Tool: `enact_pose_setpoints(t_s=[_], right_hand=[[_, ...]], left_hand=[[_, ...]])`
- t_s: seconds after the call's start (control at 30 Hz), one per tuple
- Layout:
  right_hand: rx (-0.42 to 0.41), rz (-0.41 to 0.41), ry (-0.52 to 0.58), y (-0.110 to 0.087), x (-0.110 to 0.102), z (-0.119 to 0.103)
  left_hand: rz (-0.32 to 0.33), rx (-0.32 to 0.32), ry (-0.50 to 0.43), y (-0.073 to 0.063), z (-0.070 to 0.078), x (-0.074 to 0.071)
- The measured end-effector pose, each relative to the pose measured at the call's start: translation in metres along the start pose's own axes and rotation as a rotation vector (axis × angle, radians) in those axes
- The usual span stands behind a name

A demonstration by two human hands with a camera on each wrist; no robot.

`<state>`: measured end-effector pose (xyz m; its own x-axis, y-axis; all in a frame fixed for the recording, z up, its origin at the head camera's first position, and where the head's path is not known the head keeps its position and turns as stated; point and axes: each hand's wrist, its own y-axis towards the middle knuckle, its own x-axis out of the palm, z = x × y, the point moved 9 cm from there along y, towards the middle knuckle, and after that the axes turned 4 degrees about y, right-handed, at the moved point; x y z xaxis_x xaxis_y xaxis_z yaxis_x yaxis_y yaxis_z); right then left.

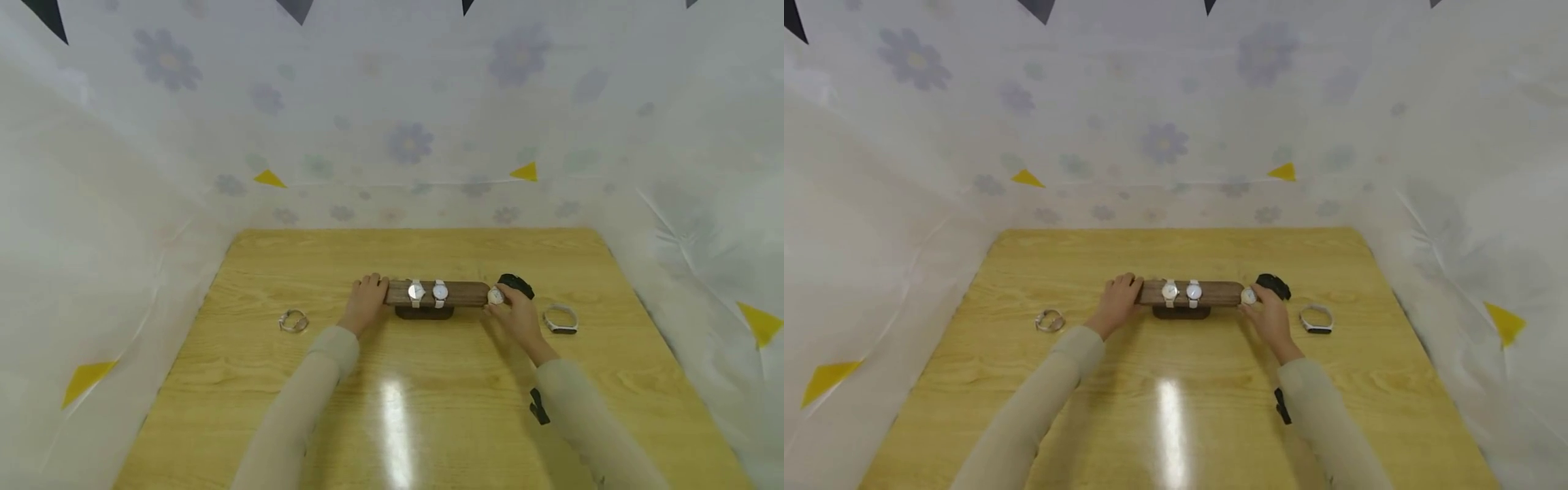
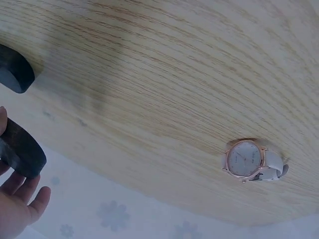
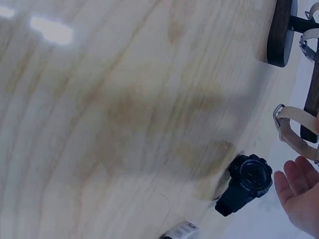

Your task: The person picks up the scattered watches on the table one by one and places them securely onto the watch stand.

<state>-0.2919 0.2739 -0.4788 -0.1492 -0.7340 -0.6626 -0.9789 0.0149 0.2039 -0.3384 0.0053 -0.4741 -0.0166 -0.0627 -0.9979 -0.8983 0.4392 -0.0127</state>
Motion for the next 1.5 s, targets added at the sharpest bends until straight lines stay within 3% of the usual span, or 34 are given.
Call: enact_pose_setpoints(t_s=[0.17,0.4,0.57,0.73,0.83,1.1,1.27,1.5], right_hand=[[-0.041,-0.051,-0.038,0.007,0.000,-0.007],[-0.085,-0.158,-0.110,0.011,0.001,-0.012],[-0.096,-0.214,-0.129,0.010,0.002,-0.011],[-0.139,-0.237,-0.151,0.008,0.003,-0.013],[-0.161,-0.248,-0.184,0.006,0.003,-0.013],[-0.251,-0.325,-0.312,-0.002,0.005,-0.026],[-0.321,-0.299,-0.371,-0.001,0.004,-0.035],[-0.235,-0.336,-0.335,0.001,0.010,-0.031]], left_hand=[[0.019,0.018,-0.002,-0.002,0.001,-0.002],[0.041,0.022,0.085,-0.004,0.003,-0.005],[0.036,0.023,0.047,-0.005,0.004,-0.002],[0.073,0.041,-0.014,-0.008,0.007,-0.001],[0.107,0.051,-0.001,-0.009,0.009,-0.004],[0.087,0.048,-0.003,-0.011,0.010,-0.008],[0.093,0.049,-0.017,-0.013,0.009,-0.009],[0.115,0.062,-0.028,-0.016,0.008,-0.005]])
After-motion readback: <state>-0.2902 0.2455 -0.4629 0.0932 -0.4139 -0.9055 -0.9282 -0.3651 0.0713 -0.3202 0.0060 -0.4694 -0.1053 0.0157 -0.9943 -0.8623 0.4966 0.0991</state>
